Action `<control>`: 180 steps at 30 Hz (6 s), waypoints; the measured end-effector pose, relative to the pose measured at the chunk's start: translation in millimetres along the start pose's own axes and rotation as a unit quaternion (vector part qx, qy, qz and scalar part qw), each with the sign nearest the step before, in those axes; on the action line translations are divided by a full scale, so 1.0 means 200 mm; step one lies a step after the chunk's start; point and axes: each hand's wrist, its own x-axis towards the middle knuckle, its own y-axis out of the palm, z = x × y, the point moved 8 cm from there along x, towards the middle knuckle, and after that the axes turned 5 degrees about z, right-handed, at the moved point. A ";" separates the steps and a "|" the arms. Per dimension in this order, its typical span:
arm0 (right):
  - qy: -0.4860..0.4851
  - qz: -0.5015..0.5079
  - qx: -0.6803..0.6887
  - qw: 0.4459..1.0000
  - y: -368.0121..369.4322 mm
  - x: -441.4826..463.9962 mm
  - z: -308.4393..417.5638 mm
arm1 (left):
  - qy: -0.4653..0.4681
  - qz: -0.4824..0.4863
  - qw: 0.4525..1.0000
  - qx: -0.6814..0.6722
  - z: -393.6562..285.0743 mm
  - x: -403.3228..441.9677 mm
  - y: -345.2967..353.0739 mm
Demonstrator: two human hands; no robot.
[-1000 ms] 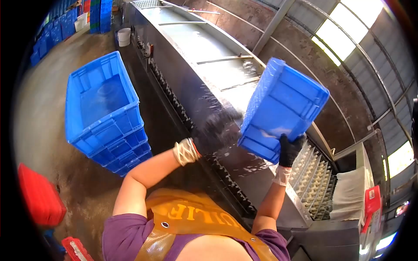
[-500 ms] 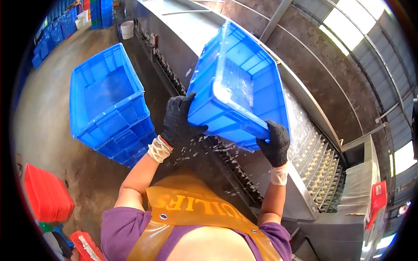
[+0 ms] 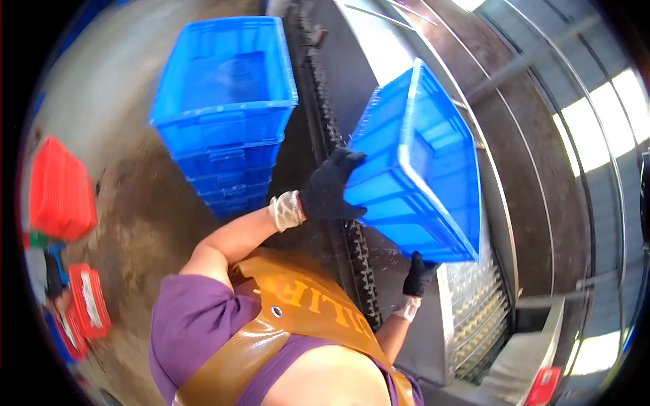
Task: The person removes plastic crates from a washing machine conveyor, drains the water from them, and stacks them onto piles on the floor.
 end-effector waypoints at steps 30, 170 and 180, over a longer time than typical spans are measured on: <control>-0.115 0.428 0.011 0.896 2.46 0.18 0.23 | -0.289 -0.276 0.892 0.209 0.83 -0.64 -1.67; 0.241 -0.336 -0.645 0.643 -1.86 -1.01 0.27 | 0.359 0.480 0.795 0.093 -1.22 -0.33 2.12; 0.225 -0.343 -0.653 0.636 -1.85 -1.01 0.27 | 0.356 0.487 0.788 0.123 -1.22 -0.34 2.12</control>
